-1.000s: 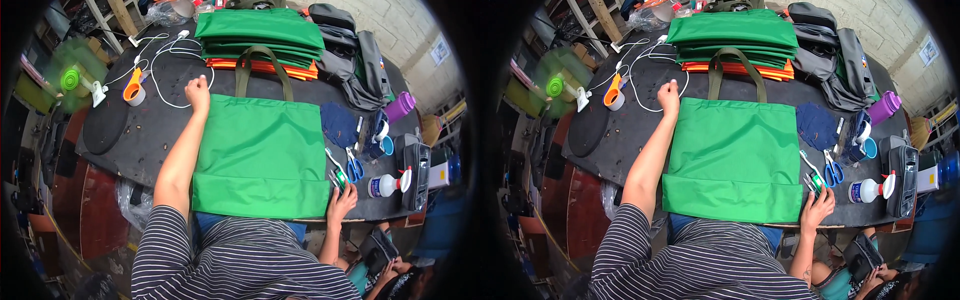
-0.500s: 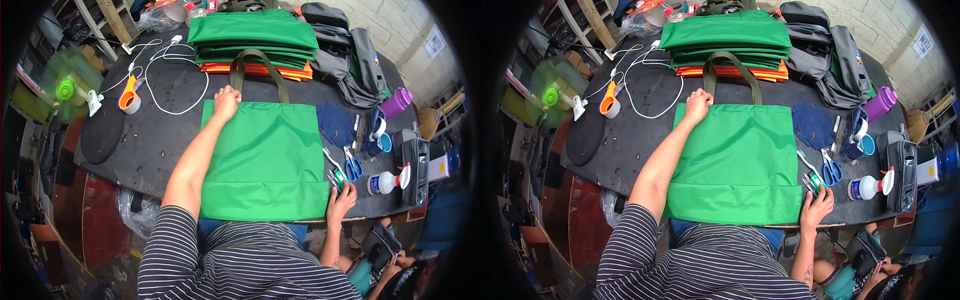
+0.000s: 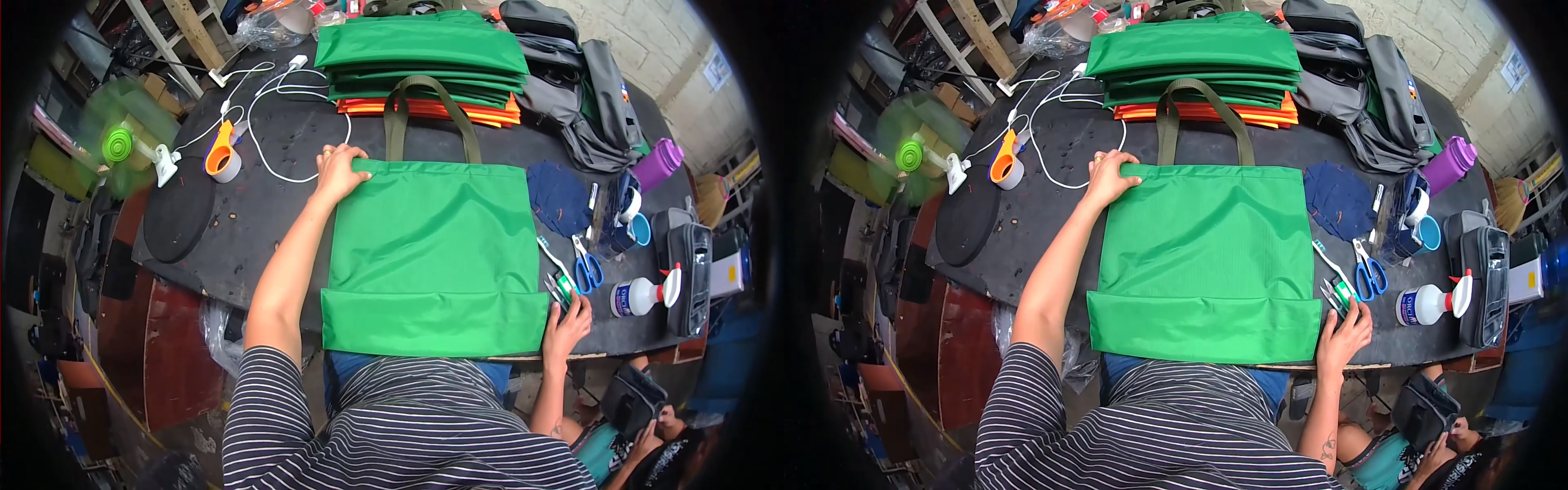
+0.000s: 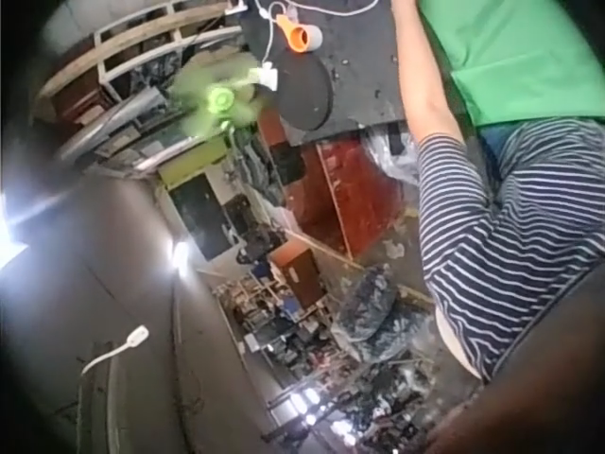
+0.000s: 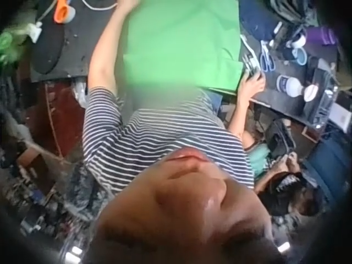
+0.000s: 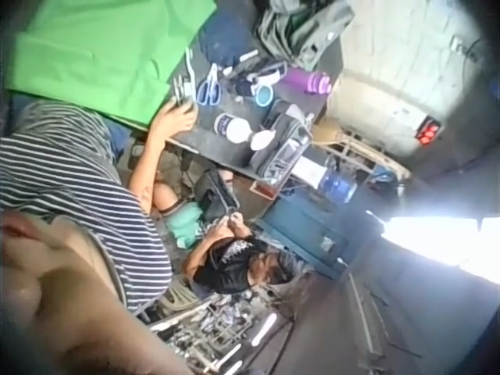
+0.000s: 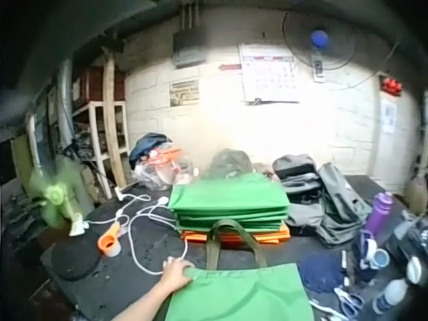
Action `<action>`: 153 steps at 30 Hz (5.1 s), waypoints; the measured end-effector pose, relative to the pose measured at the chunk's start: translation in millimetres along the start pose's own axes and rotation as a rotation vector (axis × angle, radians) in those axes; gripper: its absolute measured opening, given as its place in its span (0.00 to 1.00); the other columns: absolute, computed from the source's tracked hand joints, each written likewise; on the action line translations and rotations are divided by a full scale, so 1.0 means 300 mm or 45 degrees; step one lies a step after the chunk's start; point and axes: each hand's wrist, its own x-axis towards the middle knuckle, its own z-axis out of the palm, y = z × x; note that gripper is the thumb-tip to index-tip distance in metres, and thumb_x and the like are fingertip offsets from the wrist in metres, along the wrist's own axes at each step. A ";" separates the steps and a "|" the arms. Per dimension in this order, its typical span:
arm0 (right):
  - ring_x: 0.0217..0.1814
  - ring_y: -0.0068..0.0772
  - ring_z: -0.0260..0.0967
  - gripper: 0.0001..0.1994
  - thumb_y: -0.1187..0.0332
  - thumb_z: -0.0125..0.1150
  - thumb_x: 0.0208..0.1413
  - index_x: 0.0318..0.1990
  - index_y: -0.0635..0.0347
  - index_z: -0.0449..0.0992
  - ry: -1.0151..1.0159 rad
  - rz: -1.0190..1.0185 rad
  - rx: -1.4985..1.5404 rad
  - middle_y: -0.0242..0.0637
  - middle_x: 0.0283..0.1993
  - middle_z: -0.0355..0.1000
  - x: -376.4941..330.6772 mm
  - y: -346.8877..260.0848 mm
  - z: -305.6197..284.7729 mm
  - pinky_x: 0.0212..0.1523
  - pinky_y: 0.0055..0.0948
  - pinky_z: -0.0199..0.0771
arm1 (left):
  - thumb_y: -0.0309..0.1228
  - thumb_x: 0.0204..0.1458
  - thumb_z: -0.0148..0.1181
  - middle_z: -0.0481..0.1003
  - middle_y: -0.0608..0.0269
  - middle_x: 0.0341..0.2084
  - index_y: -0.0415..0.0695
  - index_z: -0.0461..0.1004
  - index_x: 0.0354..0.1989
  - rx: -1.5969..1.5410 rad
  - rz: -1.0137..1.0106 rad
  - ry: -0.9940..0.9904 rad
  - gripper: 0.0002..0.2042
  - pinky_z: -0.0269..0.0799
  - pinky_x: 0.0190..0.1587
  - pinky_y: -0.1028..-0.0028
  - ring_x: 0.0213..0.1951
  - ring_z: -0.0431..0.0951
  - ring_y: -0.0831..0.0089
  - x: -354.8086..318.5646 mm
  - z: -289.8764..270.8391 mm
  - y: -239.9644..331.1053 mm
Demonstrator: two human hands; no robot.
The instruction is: Inspecting green tote bags for loose threads and trimming them with a snipper before stacking them.
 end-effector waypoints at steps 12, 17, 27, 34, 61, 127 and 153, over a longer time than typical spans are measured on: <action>0.63 0.48 0.53 0.24 0.65 0.58 0.54 0.59 0.56 0.65 -0.002 -0.019 0.023 0.44 0.58 0.59 -0.002 0.002 0.000 0.62 0.48 0.47 | 0.21 0.41 0.60 0.74 0.66 0.32 0.43 0.76 0.30 0.159 0.854 0.698 0.07 0.67 0.43 0.67 0.40 0.74 0.66 -0.152 0.007 0.012; 0.63 0.47 0.53 0.24 0.66 0.59 0.54 0.59 0.55 0.65 -0.002 -0.019 0.021 0.44 0.58 0.59 0.000 -0.001 -0.001 0.62 0.47 0.48 | 0.23 0.41 0.61 0.73 0.64 0.35 0.44 0.75 0.29 0.195 0.769 0.642 0.05 0.62 0.48 0.61 0.45 0.71 0.63 -0.163 0.014 0.032; 0.56 0.47 0.56 0.18 0.62 0.63 0.51 0.47 0.60 0.69 0.012 0.005 -0.056 0.40 0.53 0.62 0.048 0.001 -0.005 0.55 0.46 0.54 | 0.26 0.42 0.61 0.71 0.64 0.39 0.44 0.73 0.29 0.232 0.469 0.608 0.05 0.58 0.51 0.59 0.48 0.68 0.60 -0.171 0.060 0.058; 0.51 0.46 0.59 0.18 0.63 0.64 0.49 0.46 0.56 0.69 0.031 -0.026 0.009 0.39 0.47 0.63 0.063 0.023 -0.001 0.50 0.43 0.57 | 0.27 0.42 0.62 0.72 0.62 0.37 0.43 0.73 0.29 0.192 0.515 0.523 0.06 0.58 0.51 0.58 0.48 0.68 0.59 -0.203 0.051 0.041; 0.42 0.41 0.65 0.14 0.74 0.66 0.39 0.36 0.56 0.73 -0.339 -0.259 0.078 0.35 0.34 0.68 0.222 -0.009 -0.057 0.42 0.39 0.61 | 0.23 0.41 0.63 0.75 0.58 0.33 0.41 0.75 0.31 -0.384 0.353 0.695 0.07 0.71 0.41 0.65 0.38 0.76 0.59 -0.226 0.019 0.123; 0.40 0.44 0.66 0.14 0.59 0.69 0.48 0.35 0.57 0.76 0.120 -0.171 0.121 0.40 0.36 0.71 0.139 0.112 -0.009 0.43 0.39 0.66 | 0.34 0.41 0.70 0.74 0.57 0.31 0.43 0.76 0.42 -0.550 -0.162 -0.475 0.18 0.68 0.43 0.69 0.39 0.73 0.64 -0.735 -0.236 0.088; 0.47 0.47 0.62 0.10 0.66 0.60 0.53 0.43 0.54 0.74 0.072 -0.024 0.086 0.40 0.43 0.66 0.197 0.016 0.018 0.48 0.43 0.60 | 0.36 0.49 0.62 0.67 0.48 0.53 0.42 0.70 0.55 -0.191 0.383 -0.046 0.24 0.54 0.62 0.55 0.61 0.60 0.50 -0.786 -0.164 0.461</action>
